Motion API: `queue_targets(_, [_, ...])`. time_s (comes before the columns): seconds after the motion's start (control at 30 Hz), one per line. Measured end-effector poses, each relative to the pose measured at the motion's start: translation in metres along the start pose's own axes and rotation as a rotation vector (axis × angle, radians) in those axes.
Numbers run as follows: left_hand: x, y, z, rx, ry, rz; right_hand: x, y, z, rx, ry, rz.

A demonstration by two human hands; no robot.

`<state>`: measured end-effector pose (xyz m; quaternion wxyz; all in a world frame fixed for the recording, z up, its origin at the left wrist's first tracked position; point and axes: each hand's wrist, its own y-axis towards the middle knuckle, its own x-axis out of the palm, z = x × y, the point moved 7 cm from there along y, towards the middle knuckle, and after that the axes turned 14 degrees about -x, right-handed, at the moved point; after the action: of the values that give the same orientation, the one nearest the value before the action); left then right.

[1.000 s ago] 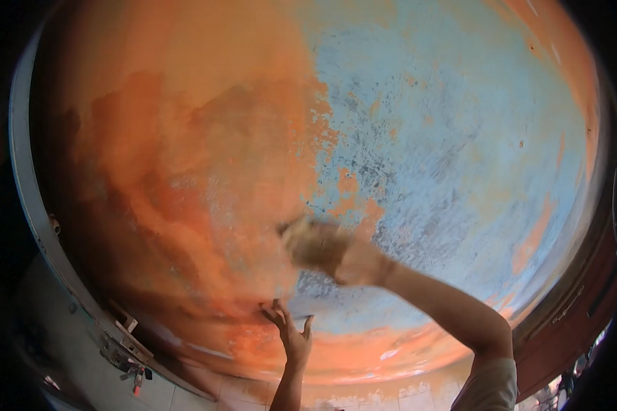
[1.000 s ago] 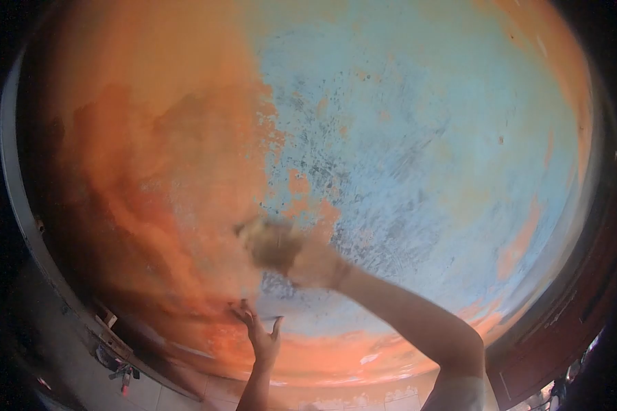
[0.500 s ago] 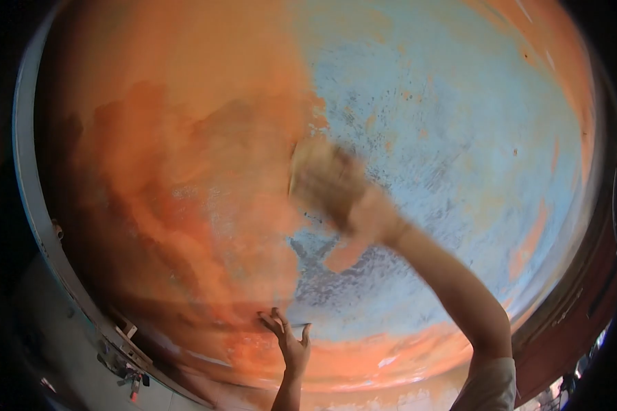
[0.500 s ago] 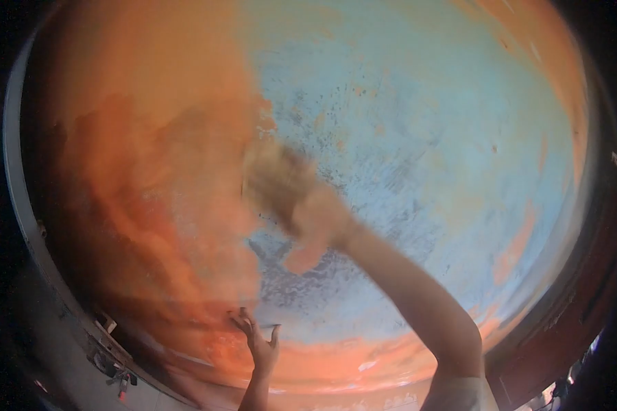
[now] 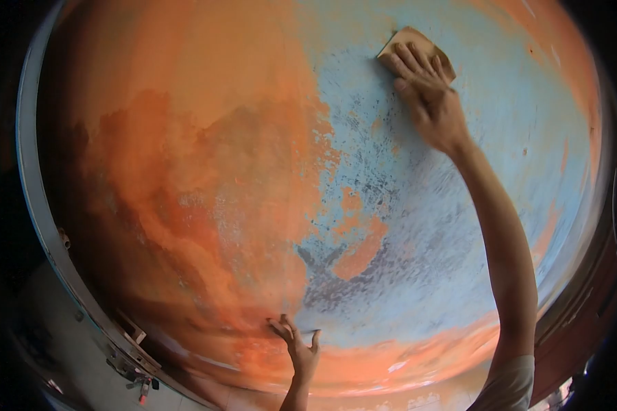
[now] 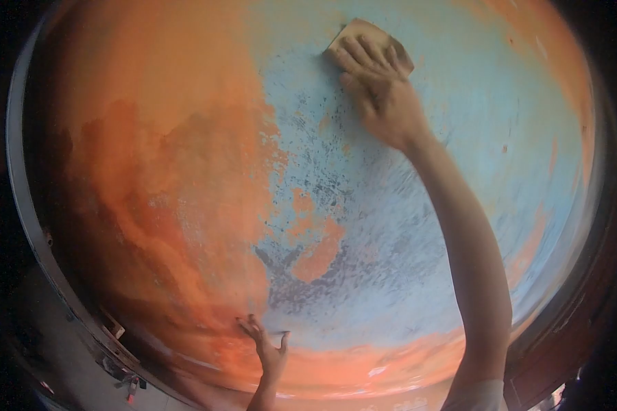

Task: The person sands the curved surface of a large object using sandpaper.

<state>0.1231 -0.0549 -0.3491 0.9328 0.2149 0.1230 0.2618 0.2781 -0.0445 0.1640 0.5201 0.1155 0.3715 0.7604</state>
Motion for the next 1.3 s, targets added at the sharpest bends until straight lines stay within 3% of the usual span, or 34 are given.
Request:
queue_targets(0.03, [-0.001,0.000,0.002,-0.010,-0.005,0.001,0.006,-0.004,-0.015,-0.017,-0.030,-0.028])
queue_targets(0.13, [0.006,0.002,-0.009,-0.020,0.007,-0.010,0.065,-0.069,-0.129,-0.332,0.417,-0.559])
queue_targets(0.17, [0.011,0.000,-0.016,-0.018,0.038,-0.032,0.049,-0.077,-0.164,-0.358,0.621,-0.372])
queue_targets(0.2, [0.010,-0.004,-0.021,-0.012,0.034,-0.030,0.063,-0.100,-0.194,-0.512,0.558,-0.635])
queue_targets(0.23, [0.012,-0.005,-0.025,-0.007,0.059,-0.051,0.068,-0.124,-0.204,-0.529,0.645,-0.648])
queue_targets(0.37, [0.017,-0.001,-0.036,-0.011,0.033,-0.066,0.054,-0.076,-0.151,-0.701,0.461,-0.530])
queue_targets(0.5, [0.010,0.001,-0.029,0.014,0.015,0.005,0.014,0.031,-0.009,-0.411,0.039,-0.198])
queue_targets(0.53, [0.007,0.004,-0.027,0.022,0.013,0.019,-0.005,0.051,0.026,-0.274,0.105,-0.103])
queue_targets(0.57, [0.006,0.004,-0.027,0.031,0.013,0.027,-0.023,0.067,0.044,-0.056,-0.099,-0.055])
queue_targets(0.63, [0.008,0.010,-0.026,0.045,0.018,0.045,-0.010,0.071,0.053,0.048,-0.057,0.006])
queue_targets(0.7, [0.010,0.005,-0.031,0.054,0.017,0.058,0.022,0.055,0.009,-0.281,0.050,-0.091])
queue_targets(0.77, [0.012,0.006,-0.034,0.070,0.023,0.073,0.050,0.023,-0.062,-0.425,0.176,-0.342])
queue_targets(0.83, [0.012,0.002,-0.037,0.095,0.031,0.085,0.052,0.014,-0.092,-0.472,0.239,-0.284])
queue_targets(0.93, [0.014,0.002,-0.039,0.117,0.038,0.107,0.034,0.029,-0.049,-0.465,0.246,-0.326])
queue_targets(1.0, [0.013,0.004,-0.043,0.109,0.040,0.094,0.018,0.018,0.065,0.099,0.010,-0.436])
queue_targets(1.07, [0.014,0.001,-0.046,0.102,0.031,0.086,-0.079,0.018,0.114,0.006,-0.131,0.287])
queue_targets(1.13, [0.018,0.004,-0.045,0.108,0.027,0.100,-0.114,-0.020,0.147,0.207,-0.472,0.488])
queue_targets(1.17, [0.021,0.002,-0.046,0.109,0.027,0.105,-0.108,-0.035,0.173,0.424,-0.354,0.477])
queue_targets(1.23, [0.025,0.000,-0.048,0.116,0.033,0.105,-0.098,-0.015,0.153,0.581,-0.345,0.477])
queue_targets(1.3, [0.030,-0.003,-0.053,0.128,0.043,0.103,-0.052,0.028,0.106,0.088,-0.452,0.238])
